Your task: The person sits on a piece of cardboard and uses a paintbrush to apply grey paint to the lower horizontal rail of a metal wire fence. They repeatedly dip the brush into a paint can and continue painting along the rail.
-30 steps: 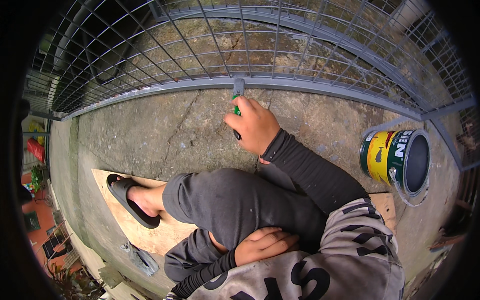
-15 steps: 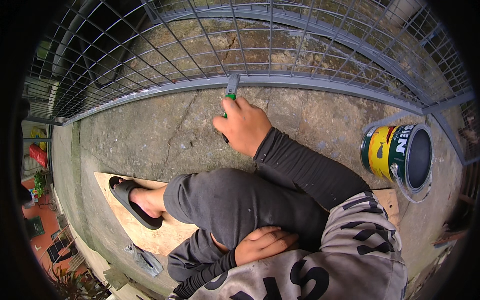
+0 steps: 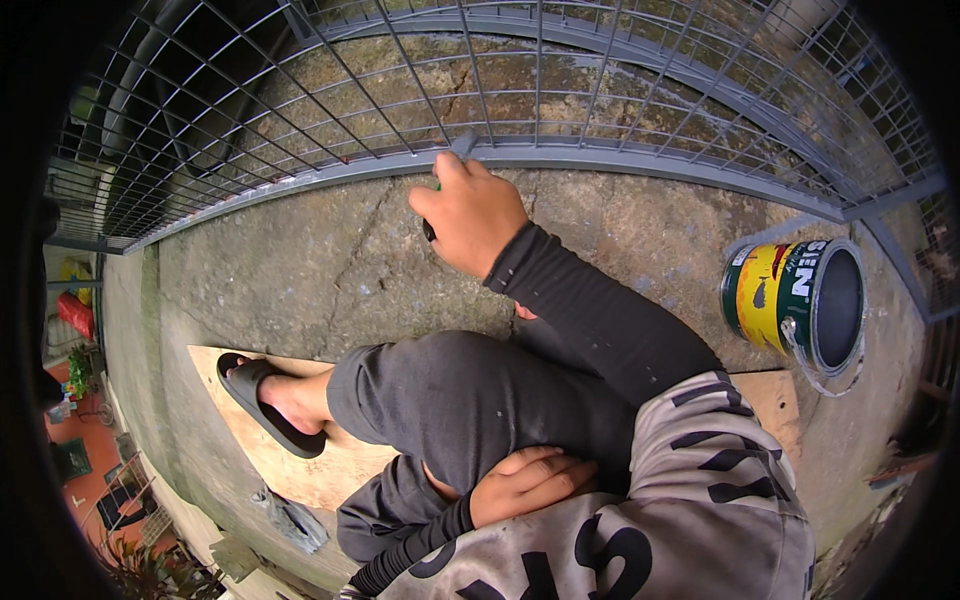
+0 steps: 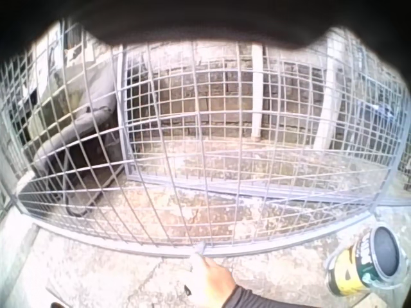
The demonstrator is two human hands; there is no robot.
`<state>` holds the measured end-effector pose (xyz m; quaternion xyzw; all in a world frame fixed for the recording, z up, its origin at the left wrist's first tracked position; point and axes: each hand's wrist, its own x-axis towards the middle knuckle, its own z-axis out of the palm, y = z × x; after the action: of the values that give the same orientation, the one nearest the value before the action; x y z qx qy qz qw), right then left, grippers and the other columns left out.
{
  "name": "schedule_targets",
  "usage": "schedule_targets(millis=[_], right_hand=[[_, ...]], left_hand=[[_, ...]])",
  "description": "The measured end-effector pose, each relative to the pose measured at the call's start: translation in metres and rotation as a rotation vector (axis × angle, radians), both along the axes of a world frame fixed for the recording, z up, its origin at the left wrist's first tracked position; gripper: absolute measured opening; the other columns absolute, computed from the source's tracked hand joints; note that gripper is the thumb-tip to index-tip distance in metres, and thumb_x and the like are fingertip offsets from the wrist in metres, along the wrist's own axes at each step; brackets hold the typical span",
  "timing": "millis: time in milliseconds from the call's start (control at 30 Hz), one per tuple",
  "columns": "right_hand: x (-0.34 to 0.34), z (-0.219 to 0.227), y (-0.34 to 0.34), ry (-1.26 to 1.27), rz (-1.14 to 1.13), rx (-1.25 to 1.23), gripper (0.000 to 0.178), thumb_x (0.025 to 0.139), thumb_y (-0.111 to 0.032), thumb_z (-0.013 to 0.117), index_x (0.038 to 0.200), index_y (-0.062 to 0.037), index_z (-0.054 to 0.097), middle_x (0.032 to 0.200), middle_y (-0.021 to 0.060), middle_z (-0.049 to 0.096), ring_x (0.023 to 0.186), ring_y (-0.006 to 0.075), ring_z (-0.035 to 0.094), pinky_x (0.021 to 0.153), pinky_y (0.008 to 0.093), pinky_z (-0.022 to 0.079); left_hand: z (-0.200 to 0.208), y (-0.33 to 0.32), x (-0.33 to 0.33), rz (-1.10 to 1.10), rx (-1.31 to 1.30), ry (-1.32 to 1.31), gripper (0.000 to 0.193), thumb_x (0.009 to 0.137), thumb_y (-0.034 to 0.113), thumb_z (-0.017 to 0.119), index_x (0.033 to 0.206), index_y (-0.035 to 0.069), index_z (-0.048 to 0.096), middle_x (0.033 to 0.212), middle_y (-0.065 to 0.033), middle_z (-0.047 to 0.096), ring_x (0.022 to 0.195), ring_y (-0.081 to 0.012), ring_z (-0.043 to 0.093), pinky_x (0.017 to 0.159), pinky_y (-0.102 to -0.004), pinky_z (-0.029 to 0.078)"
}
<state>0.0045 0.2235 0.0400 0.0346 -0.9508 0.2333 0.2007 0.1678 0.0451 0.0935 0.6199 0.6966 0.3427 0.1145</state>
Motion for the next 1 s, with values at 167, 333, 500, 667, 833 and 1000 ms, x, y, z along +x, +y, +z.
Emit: schedule_targets(millis=[167,333,500,667,833,1000], right_hand=[[0.001,-0.003,0.016,-0.067,-0.005,-0.013,0.026,0.067,-0.003,0.066,0.092,-0.0100,0.064,0.100,0.0124,0.053,0.091,0.0316,0.060,0.074,0.0418,0.051],[-0.018,-0.038,0.019,0.038,0.085,0.022,0.023,0.069,-0.004,0.064,0.091,-0.0095,0.063,0.100,0.0142,0.053,0.090,0.0339,0.059,0.075,0.0430,0.050],[0.015,-0.020,0.026,0.124,0.215,-0.179,0.018,0.072,-0.003,0.063,0.089,-0.0087,0.062,0.102,0.0150,0.055,0.092,0.0354,0.059,0.075,0.0399,0.050],[0.051,-0.020,0.066,0.170,0.106,-0.543,0.016,0.074,0.007,0.059,0.086,-0.0030,0.061,0.105,0.0136,0.055,0.093,0.0286,0.064,0.075,0.0354,0.053],[0.048,-0.025,0.102,0.160,0.003,-1.152,0.012,0.081,0.009,0.050,0.087,0.0031,0.058,0.108,0.0132,0.057,0.094,0.0211,0.065,0.077,0.0307,0.058],[0.007,-0.033,0.123,0.021,0.050,-1.311,0.012,0.081,0.006,0.052,0.090,0.0017,0.060,0.110,0.0162,0.060,0.093,0.0226,0.067,0.071,0.0313,0.059]], left_hand=[[0.000,0.002,-0.001,-0.018,0.013,0.068,0.035,0.077,0.011,0.054,0.110,0.003,0.063,0.116,-0.0057,0.063,0.103,-0.0141,0.061,0.098,-0.0279,0.046],[0.004,0.005,-0.001,-0.013,0.011,0.000,0.035,0.077,0.011,0.055,0.109,0.003,0.064,0.116,-0.0058,0.063,0.104,-0.0141,0.062,0.098,-0.0276,0.046],[0.001,0.004,-0.001,0.009,0.019,-0.001,0.034,0.077,0.011,0.056,0.109,0.004,0.064,0.115,-0.0053,0.063,0.103,-0.0139,0.062,0.097,-0.0276,0.047],[0.002,0.005,0.000,-0.004,0.001,0.073,0.034,0.077,0.011,0.056,0.109,0.007,0.065,0.114,-0.0048,0.063,0.102,-0.0139,0.061,0.096,-0.0267,0.047],[0.000,0.004,0.002,0.000,0.005,0.111,0.034,0.076,0.012,0.056,0.108,0.008,0.066,0.115,-0.0047,0.063,0.102,-0.0140,0.061,0.096,-0.0272,0.047],[0.002,0.007,0.002,-0.005,0.014,0.083,0.035,0.075,0.012,0.055,0.108,0.008,0.066,0.115,-0.0056,0.063,0.103,-0.0143,0.061,0.096,-0.0279,0.047]])
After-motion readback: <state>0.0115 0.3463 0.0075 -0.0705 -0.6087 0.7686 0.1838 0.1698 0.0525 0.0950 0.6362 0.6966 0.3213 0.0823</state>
